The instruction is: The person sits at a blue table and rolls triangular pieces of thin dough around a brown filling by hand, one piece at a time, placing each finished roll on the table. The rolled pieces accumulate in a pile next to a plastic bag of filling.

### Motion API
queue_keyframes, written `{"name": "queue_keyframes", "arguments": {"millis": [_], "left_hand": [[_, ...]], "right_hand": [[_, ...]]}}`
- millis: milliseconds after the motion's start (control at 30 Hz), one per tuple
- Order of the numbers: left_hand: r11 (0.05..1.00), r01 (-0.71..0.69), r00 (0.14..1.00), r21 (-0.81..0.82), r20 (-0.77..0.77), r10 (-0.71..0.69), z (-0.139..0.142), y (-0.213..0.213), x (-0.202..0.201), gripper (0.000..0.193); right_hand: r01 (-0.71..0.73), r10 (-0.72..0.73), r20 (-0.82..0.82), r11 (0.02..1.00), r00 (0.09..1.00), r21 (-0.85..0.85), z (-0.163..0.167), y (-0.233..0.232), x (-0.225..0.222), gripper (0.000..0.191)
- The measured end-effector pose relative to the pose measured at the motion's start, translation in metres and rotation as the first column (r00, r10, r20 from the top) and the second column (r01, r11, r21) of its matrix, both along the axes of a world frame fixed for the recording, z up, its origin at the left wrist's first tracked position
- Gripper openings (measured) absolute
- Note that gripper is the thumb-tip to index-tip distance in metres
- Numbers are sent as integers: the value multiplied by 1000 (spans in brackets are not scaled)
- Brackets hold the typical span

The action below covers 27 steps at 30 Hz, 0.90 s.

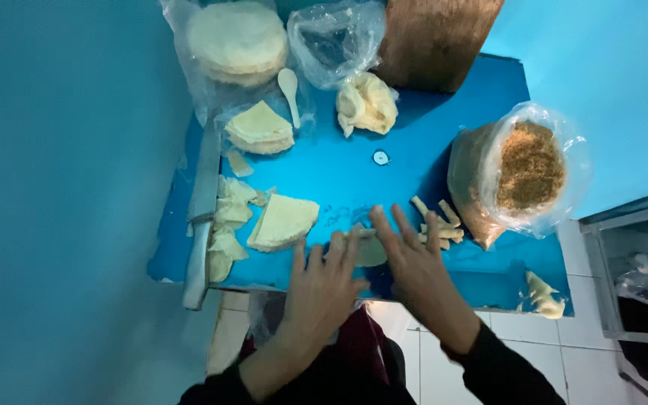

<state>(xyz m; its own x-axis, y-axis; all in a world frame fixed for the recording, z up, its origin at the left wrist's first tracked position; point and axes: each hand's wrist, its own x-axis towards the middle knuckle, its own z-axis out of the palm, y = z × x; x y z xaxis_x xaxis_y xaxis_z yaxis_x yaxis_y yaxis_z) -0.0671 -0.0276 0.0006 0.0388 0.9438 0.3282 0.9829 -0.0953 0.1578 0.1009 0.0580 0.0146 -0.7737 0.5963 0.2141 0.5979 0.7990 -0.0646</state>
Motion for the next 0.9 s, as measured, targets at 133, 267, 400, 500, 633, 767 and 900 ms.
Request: {"name": "queue_keyframes", "arguments": {"millis": [133,267,400,500,633,767,900], "left_hand": [[1000,26,1000,3,8,-26,-9,-6,0,82],[995,54,998,78,13,-56,-14,-13,-1,77],[994,73,996,86,43,-77,-19,-20,-4,73],[994,80,995,70,61,-84,-21,-21,-6,70],[995,82,995,64,49,-85,-21,-23,-4,67],[987,89,994,137,50,-97,-22,-25,-2,64],[989,94,995,111,15,-97,-26,-26,-2,55]], "right_hand": [[-27,18,76,992,997,120,-9,-1,-4,90],[57,-45,-150,996,988,76,-14,8,-18,83],[138,-116,-151,980,982,145,-9,18,-15,74],[238,-192,-202,943,960,232,0,16,8,72],[313,-307,-87,842,948,439,10,5,35,75],[362,-319,-175,865,931,349,35,5,52,75],[376,-275,-394,902,877,210,83,39,76,52]]}}
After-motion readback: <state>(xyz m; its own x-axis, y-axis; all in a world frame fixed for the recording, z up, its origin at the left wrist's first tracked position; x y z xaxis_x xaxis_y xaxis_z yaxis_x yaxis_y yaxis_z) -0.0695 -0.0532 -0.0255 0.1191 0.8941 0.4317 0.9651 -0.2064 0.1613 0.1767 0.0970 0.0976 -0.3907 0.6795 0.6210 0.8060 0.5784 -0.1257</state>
